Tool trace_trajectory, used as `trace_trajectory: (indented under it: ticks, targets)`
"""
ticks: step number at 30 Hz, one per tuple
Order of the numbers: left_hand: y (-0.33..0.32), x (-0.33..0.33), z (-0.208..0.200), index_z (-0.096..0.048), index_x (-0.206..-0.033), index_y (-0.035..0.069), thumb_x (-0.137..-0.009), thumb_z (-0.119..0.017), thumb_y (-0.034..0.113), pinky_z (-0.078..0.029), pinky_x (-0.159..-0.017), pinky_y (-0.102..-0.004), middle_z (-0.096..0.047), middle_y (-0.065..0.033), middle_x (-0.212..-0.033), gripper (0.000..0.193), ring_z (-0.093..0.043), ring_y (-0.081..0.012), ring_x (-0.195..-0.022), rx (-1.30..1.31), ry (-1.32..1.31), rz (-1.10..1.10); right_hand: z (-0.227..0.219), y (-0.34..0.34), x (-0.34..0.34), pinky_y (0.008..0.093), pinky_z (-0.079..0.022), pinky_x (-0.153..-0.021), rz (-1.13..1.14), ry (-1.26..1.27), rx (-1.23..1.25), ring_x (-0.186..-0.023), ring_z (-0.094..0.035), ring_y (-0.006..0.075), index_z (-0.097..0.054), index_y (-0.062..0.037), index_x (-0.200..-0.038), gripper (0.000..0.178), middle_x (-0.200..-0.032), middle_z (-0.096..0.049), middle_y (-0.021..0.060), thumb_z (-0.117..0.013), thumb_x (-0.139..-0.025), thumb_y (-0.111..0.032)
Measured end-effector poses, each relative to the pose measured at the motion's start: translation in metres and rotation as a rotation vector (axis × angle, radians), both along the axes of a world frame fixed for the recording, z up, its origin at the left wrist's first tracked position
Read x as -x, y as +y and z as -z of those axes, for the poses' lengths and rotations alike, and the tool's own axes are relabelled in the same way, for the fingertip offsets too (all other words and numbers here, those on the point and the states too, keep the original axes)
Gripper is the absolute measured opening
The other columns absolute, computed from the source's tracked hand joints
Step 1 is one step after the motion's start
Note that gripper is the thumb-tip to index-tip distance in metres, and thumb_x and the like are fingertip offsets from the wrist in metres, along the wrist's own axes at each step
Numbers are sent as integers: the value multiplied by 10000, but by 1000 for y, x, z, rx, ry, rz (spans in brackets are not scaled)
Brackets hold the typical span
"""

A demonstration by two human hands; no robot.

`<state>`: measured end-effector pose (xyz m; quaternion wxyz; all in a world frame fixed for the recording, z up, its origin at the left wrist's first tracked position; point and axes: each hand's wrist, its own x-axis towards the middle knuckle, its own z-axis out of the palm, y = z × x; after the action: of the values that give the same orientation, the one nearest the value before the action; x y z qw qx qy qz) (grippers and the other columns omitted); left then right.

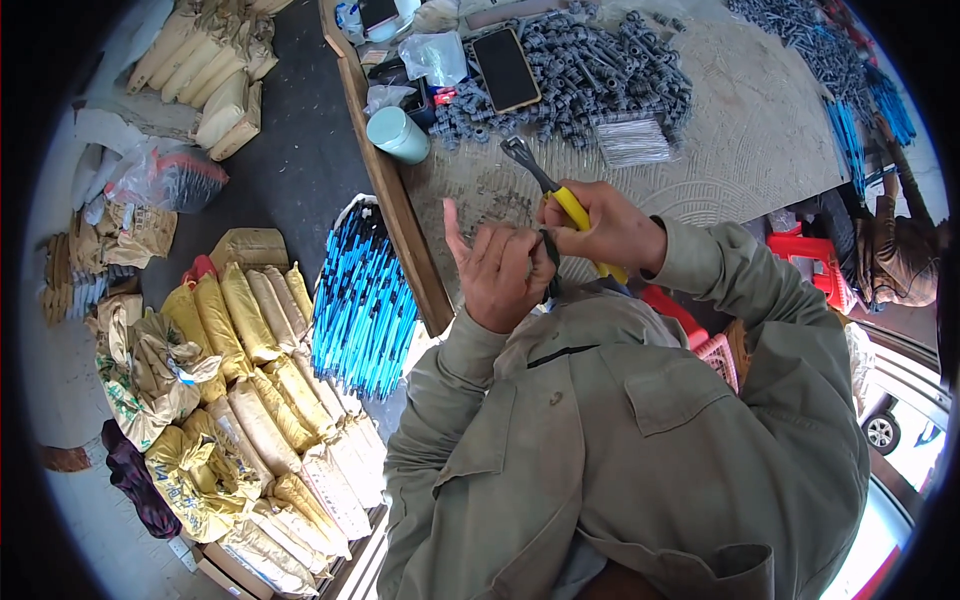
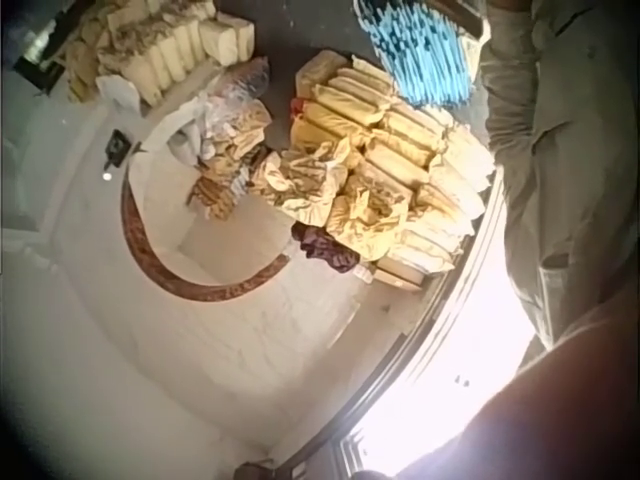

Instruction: The person assembles and trims blue straps using pliers in a manufacturing workshop.

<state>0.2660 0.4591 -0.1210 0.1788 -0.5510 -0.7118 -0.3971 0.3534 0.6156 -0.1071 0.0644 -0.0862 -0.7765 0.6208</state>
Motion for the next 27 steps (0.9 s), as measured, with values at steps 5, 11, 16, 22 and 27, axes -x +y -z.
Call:
trace_trajectory:
  ticks: [5,11,16,22,27]
  targets:
    - [-2,0,-2,-544,-787,77,-699,-656,42,-196,-1065,-617,-546,-23,-708,147,-570,-176,-692,-8,32,10,2,1,-2,265,-437,-573,-31,-179,260,-644,-499,71,-568,-3,-788,142,-702,-566,29,-658,-711,-82]
    - [-12,7,-11,-602,-820,82,-710,-674,45,-184,-1059,-632,-585,-15,-726,137,-603,-163,-739,-27,-180,69,-6,0,-2,272,-408,-621,-33,58,-28,-705,-473,102,-513,-8,-795,105,-839,-535,43,-613,-765,-18]
    - [-15,11,-34,-652,-869,90,-704,-688,60,-169,-1045,-664,-597,0,-744,171,-616,-146,-779,52,27,51,-16,-2,2,290,-395,-603,-35,198,-302,-648,-460,165,-521,-8,-815,94,-767,-483,66,-603,-770,-15]
    - [-16,17,-45,-662,-854,92,-688,-682,78,-147,-1030,-703,-590,17,-764,168,-612,-134,-810,132,173,64,-24,-4,1,280,-393,-602,-40,166,-323,-652,-456,147,-525,-12,-820,93,-759,-481,59,-604,-771,-14]
    - [-15,21,-49,-658,-842,82,-681,-674,93,-150,-1016,-725,-581,19,-769,162,-606,-131,-829,179,264,115,-26,-3,-2,265,-390,-600,-56,52,-166,-662,-450,106,-525,-19,-815,99,-744,-483,41,-614,-771,-26]
